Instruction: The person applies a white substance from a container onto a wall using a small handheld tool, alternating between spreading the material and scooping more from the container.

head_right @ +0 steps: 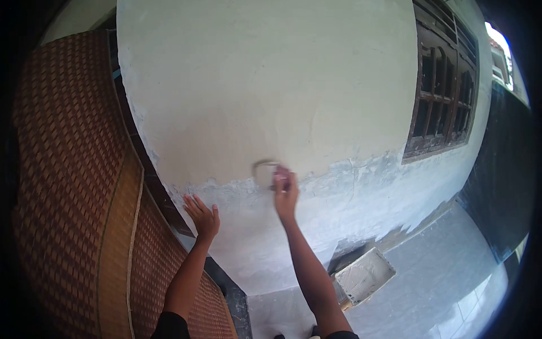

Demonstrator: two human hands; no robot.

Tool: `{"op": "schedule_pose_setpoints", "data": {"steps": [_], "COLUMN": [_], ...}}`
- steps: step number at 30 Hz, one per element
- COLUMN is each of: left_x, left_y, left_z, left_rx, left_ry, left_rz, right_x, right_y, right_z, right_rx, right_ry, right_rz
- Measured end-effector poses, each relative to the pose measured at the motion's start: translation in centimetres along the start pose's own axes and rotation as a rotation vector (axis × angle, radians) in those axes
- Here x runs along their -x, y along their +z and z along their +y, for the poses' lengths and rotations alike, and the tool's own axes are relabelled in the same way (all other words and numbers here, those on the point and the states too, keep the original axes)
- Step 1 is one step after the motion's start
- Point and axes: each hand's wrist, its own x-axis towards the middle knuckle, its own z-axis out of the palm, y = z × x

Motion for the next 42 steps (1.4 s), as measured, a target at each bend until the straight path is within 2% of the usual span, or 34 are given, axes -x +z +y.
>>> {"op": "schedule_pose_setpoints", "data": {"steps": [1,2,4,5,7,8,11,13,15,16,17,19,21,23,25,27,28,29,31,33,35,37,39,40,41,42], "left_x": [0.0,0.0,0.0,0.0,0.1,0.1,0.0,0.1,0.1,0.0,0.1,0.0,0.2,0.3,0.2,0.1,0.0,0.1,0.1,0.2,0.2,0.1,0.1,0.2,0.2,0.1], "left_y": [0.0,-0.1,-0.2,-0.1,-0.1,-0.1,-0.1,-0.2,-0.3,-0.4,-0.5,-0.6,-0.2,-0.2,-0.2,-0.2,-0.2,-0.3,-0.4,-0.2,-0.3,-0.2,-0.3,-0.4,-0.5,-0.5], "left_z": [0.0,-0.1,-0.2,-0.2,-0.4,-0.4,-0.2,-0.3,-0.4,-0.4,-0.4,-0.5,-0.6,-0.6,-0.6,-0.6,-0.5,-0.5,-0.6,-0.6,-0.5,-0.3,-0.4,-0.4,-0.4,-0.6], "left_rx": [0.002,-0.002,-0.009,-0.007,-0.005,-0.005,-0.009,-0.014,-0.003,-0.004,0.001,0.004,-0.009,-0.003,0.006,-0.012,-0.01,-0.002,0.0,0.009,0.005,0.003,-0.006,-0.006,-0.004,-0.002], "left_ry": [0.003,0.01,0.028,0.019,0.001,-0.002,0.003,0.022,0.013,0.019,0.02,0.008,0.013,0.011,0.019,0.026,0.033,0.029,0.012,0.012,0.006,0.007,0.017,0.02,0.027,0.031], "left_rz": [-0.004,0.001,0.001,-0.011,-0.02,-0.024,-0.004,0.009,-0.013,-0.014,-0.019,-0.013,-0.019,-0.014,-0.014,-0.004,-0.006,-0.012,-0.01,-0.024,-0.014,-0.01,-0.002,-0.006,-0.01,-0.011], "right_x": [0.6,0.3,-0.9,-1.2,-1.7,-1.5,-0.7,0.3,0.9,0.4,-0.6,-1.8,-1.9,-1.4,-0.5,-0.4,-0.8,-1.8,-3.3,-3.4,-3.4,-2.5,-2.0,-2.3,-3.1,-3.7], "right_y": [0.7,0.5,-0.5,-2.0,-4.5,-4.9,-3.9,-1.5,0.3,-0.1,-0.7,-2.5,-3.4,-1.5,0.2,1.5,1.0,0.1,-3.1,-4.9,-4.9,-2.7,-0.6,-1.0,-1.6,-2.5], "right_z": [-0.3,0.3,1.6,1.5,1.7,1.9,0.3,1.2,0.4,1.1,3.6,-0.6,-1.5,-3.0,-1.2,-0.6,-0.1,1.2,1.0,0.4,0.5,-0.2,-0.7,-0.1,1.4,1.0], "right_rx": [0.112,0.113,0.247,0.19,-0.137,-0.135,-0.161,-0.012,0.261,0.325,0.298,-0.049,-0.176,-0.197,0.117,0.28,0.286,0.188,-0.068,-0.268,-0.228,-0.148,0.078,0.297,0.26,0.093], "right_ry": [-0.056,-0.052,-0.098,-0.044,0.073,0.071,0.091,0.043,-0.086,-0.135,-0.177,0.056,0.048,0.043,-0.072,-0.141,-0.118,-0.068,0.027,0.074,0.028,0.067,-0.121,-0.143,-0.176,-0.099], "right_rz": [-0.126,-0.123,0.067,0.13,0.282,0.277,0.164,-0.048,-0.146,-0.09,0.11,0.341,0.418,0.306,0.016,-0.113,0.011,0.182,0.387,0.476,0.419,0.077,-0.087,-0.045,0.068,0.179]}}
